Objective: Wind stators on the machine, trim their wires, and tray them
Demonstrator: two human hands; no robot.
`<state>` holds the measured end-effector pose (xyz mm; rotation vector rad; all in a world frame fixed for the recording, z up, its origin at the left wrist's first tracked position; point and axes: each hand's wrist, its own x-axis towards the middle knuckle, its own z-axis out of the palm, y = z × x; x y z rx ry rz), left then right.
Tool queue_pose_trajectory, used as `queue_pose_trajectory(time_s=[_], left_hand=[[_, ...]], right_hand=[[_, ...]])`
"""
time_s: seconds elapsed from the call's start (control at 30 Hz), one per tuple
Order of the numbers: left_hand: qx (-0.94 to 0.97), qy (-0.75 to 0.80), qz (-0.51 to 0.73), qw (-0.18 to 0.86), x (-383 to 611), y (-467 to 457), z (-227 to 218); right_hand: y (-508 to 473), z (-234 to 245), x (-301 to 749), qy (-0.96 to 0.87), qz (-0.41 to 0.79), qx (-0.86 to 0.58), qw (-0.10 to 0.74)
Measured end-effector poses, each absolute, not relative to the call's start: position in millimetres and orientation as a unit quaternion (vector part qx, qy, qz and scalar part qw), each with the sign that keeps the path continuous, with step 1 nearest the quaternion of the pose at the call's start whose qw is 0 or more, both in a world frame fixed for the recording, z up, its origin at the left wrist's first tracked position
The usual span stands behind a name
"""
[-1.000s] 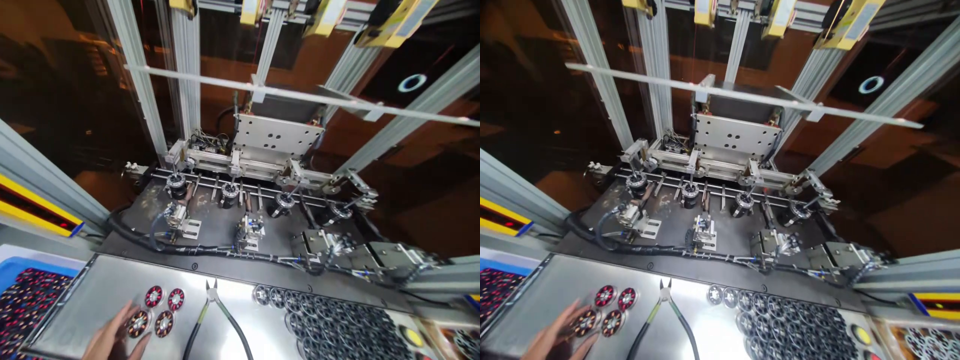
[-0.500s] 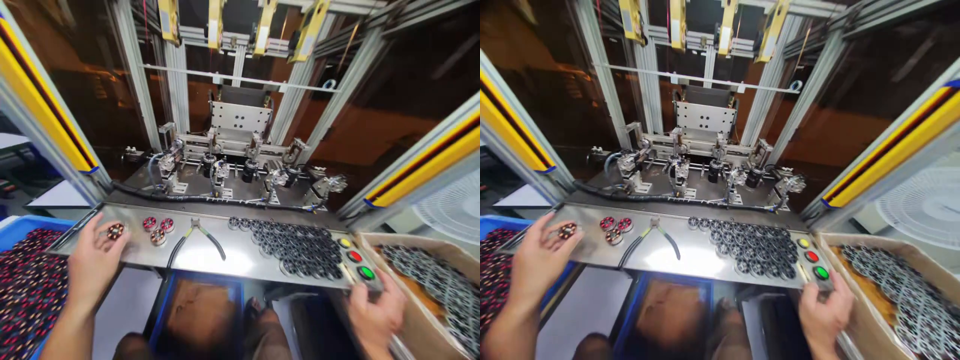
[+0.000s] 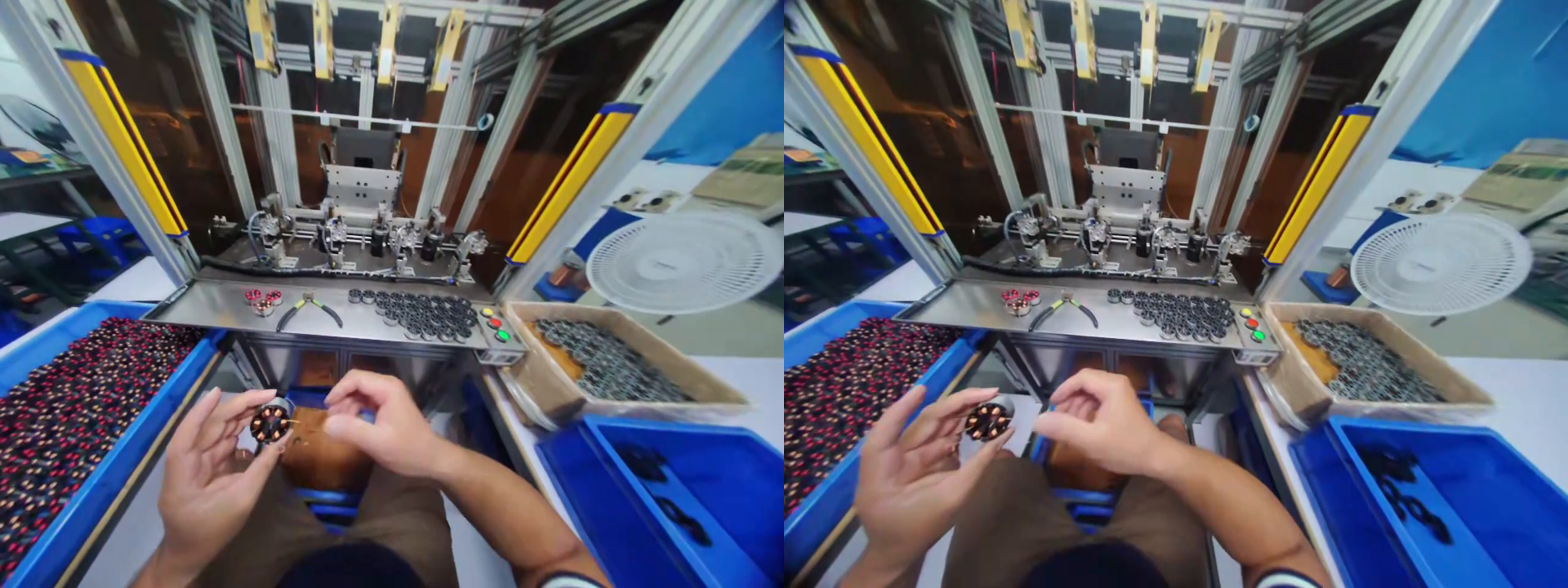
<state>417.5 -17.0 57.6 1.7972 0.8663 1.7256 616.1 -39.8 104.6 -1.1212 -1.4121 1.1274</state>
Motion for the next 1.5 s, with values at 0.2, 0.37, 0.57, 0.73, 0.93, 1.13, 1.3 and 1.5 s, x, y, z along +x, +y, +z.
queue_pose_trajectory(time_s=[0.2, 0.37, 0.57, 0.73, 0.93, 1.13, 1.3, 1.5], left_hand=[[0.665, 0.298, 0.616, 0.299, 415, -55, 52], [0.624, 0.278, 0.596, 0.422, 415, -57, 52], [0.532, 0.288, 0.580, 0.546, 419, -54, 56], [0.583, 0.257, 0.588, 0.498, 424, -35, 49], [0.640, 0.262, 0.559, 0.457, 424, -16, 39], [0.596, 0.317, 0.512, 0.531, 416, -15, 36], [0.624, 0.259, 0.441, 0.591, 413, -15, 31], [0.598, 0.286, 0.472, 0.582, 426, -19, 30]], right_hand=[[-69, 94, 582, -0.462, 0.650, -0.418, 0.436], [-73, 87, 595, -0.464, 0.662, -0.394, 0.438], [-59, 49, 644, -0.552, 0.736, -0.238, 0.311], [-50, 16, 617, -0.384, 0.809, -0.265, 0.358], [-57, 15, 577, -0.285, 0.824, -0.274, 0.406], [-53, 16, 594, -0.333, 0.807, -0.305, 0.381], [-40, 41, 613, -0.346, 0.718, -0.364, 0.483], [-46, 55, 610, -0.382, 0.694, -0.411, 0.451]])
